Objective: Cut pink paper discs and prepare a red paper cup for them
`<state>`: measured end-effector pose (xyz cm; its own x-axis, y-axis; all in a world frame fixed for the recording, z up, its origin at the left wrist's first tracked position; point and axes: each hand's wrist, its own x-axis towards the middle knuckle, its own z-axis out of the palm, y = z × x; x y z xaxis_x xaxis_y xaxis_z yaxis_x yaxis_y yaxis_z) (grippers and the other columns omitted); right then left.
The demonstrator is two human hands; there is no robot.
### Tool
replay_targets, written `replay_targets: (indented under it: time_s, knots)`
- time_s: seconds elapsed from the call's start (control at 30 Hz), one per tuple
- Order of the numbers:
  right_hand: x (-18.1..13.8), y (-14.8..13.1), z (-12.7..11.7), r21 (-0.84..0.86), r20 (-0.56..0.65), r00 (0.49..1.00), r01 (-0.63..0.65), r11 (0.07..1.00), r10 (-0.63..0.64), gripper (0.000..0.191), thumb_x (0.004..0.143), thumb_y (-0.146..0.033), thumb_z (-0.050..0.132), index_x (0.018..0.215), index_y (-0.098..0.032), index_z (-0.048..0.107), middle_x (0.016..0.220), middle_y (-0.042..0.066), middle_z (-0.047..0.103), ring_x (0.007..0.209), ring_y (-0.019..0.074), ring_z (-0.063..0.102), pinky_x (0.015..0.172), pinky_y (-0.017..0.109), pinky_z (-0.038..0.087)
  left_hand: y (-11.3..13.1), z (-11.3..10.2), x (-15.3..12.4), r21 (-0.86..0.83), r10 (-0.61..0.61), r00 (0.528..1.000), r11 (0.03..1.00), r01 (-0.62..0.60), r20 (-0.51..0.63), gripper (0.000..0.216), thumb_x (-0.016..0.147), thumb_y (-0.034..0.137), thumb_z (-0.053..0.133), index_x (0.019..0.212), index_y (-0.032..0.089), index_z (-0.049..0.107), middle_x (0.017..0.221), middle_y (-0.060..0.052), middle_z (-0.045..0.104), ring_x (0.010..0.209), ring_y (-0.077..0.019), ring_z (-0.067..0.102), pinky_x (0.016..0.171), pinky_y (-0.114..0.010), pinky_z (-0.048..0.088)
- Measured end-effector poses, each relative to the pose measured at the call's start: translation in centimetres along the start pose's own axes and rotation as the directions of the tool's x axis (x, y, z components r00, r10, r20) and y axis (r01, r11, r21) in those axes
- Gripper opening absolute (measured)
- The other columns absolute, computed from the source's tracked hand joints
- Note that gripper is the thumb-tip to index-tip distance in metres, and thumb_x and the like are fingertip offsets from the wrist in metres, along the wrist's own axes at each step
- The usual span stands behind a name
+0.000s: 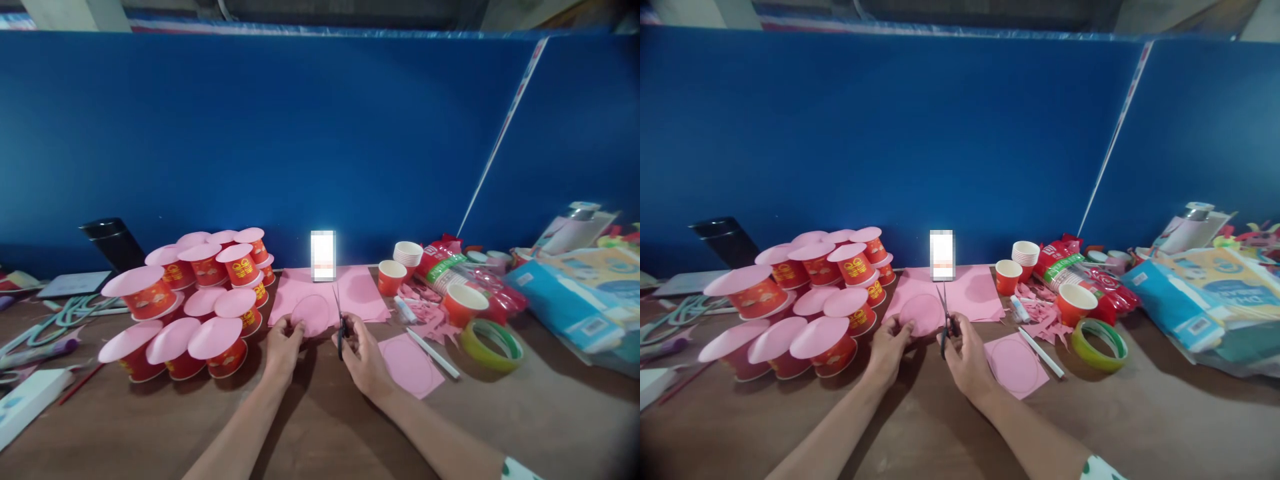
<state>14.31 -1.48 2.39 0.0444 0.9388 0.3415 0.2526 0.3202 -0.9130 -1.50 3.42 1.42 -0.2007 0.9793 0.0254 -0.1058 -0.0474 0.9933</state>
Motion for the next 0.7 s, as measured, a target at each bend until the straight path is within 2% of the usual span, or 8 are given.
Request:
replay_targets:
  time_s: [0.2, 0.37, 0.47, 0.7]
  knots:
    - [0.1, 0.2, 0.1, 0.023, -0.008, 1.0, -0.015, 1.0, 0.015, 0.032, 0.086, -0.033, 0.053, 0.115, -0.02, 0.045, 0.099, 0.007, 0.061, 0.082, 0.0179, 0.062, 0.07, 0.028, 0.053, 0.4, 0.2, -0.1, 0.006, 0.036, 0.999, 0.999, -0.036, -0.017, 0.03, 0.063, 0.037, 0.068, 0.083, 0.016, 0.06, 0.064, 0.002, 0.06, 0.056, -0.0112, 0.053, 0.051, -0.02, 0.04]
    - [0.1, 0.2, 0.1, 0.043, -0.007, 1.0, -0.028, 0.999, 0.028, 0.031, 0.086, -0.033, 0.053, 0.114, -0.021, 0.046, 0.096, 0.006, 0.061, 0.081, 0.0177, 0.062, 0.071, 0.029, 0.053, 1.2, 0.2, -0.6, 0.021, 0.025, 1.0, 0.999, -0.024, -0.018, 0.027, 0.065, 0.038, 0.069, 0.076, 0.018, 0.054, 0.052, 0.008, 0.048, 0.043, -0.0075, 0.042, 0.043, -0.018, 0.035]
    - [0.1, 0.1, 0.1, 0.039, 0.0, 0.999, -0.032, 0.999, 0.032, 0.031, 0.086, -0.033, 0.053, 0.114, -0.021, 0.046, 0.097, 0.006, 0.061, 0.08, 0.0175, 0.062, 0.071, 0.029, 0.053, 1.1, 0.3, -0.7, 0.007, 0.013, 1.0, 1.0, -0.013, -0.004, 0.028, 0.063, 0.037, 0.071, 0.075, 0.018, 0.054, 0.053, 0.007, 0.049, 0.045, -0.0079, 0.045, 0.045, -0.018, 0.037]
    - [0.2, 0.1, 0.1, 0.052, -0.009, 1.0, -0.025, 0.998, 0.025, 0.031, 0.085, -0.032, 0.054, 0.113, -0.021, 0.048, 0.095, 0.006, 0.062, 0.079, 0.0173, 0.061, 0.071, 0.028, 0.053, 0.9, 0.8, -0.5, -0.202, -0.143, 0.989, 0.968, 0.149, 0.047, 0.037, 0.055, 0.034, 0.077, 0.082, 0.016, 0.059, 0.069, 0.001, 0.062, 0.056, -0.0097, 0.054, 0.053, -0.021, 0.046]
